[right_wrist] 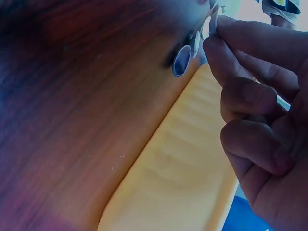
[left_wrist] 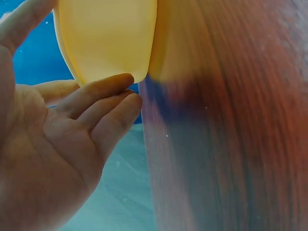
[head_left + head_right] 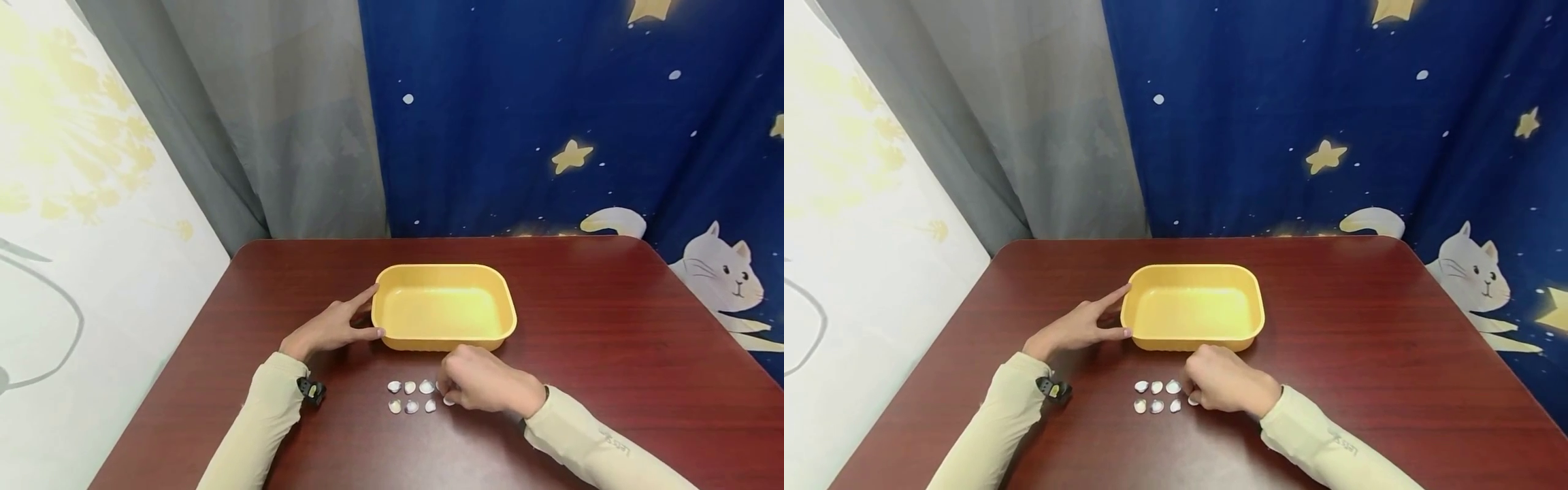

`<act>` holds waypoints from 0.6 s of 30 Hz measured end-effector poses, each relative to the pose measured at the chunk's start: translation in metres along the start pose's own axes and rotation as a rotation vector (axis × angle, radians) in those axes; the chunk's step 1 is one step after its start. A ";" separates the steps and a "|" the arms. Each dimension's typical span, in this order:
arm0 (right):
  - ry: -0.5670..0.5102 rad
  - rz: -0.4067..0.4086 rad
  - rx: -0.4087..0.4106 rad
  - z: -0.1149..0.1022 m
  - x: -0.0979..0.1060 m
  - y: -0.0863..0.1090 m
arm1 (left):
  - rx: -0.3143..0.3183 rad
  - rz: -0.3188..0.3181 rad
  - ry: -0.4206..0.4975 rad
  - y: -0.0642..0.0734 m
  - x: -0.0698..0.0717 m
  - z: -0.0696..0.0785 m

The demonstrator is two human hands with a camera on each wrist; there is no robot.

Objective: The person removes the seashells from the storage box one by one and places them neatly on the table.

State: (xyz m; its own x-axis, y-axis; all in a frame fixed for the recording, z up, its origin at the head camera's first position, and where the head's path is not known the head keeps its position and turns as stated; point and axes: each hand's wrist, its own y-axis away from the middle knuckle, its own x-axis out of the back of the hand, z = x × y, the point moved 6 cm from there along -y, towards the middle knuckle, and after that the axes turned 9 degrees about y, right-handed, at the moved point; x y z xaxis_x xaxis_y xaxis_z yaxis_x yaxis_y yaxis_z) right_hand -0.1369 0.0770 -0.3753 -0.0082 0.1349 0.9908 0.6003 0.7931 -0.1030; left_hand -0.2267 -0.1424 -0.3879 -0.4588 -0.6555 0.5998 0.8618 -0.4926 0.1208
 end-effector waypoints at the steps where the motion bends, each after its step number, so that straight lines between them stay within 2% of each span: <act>1: 0.000 -0.001 0.003 -0.001 -0.001 -0.001 | -0.002 0.002 0.016 0.000 0.000 0.000; 7: -0.006 -0.022 -0.003 -0.004 -0.007 -0.005 | -0.034 0.027 0.114 0.002 0.001 -0.001; 16: -0.011 -0.022 0.009 -0.006 -0.009 -0.007 | -0.056 0.048 0.094 0.005 0.008 0.006; 18: -0.001 -0.026 0.010 -0.006 -0.009 -0.008 | -0.065 0.057 0.065 0.006 0.009 0.007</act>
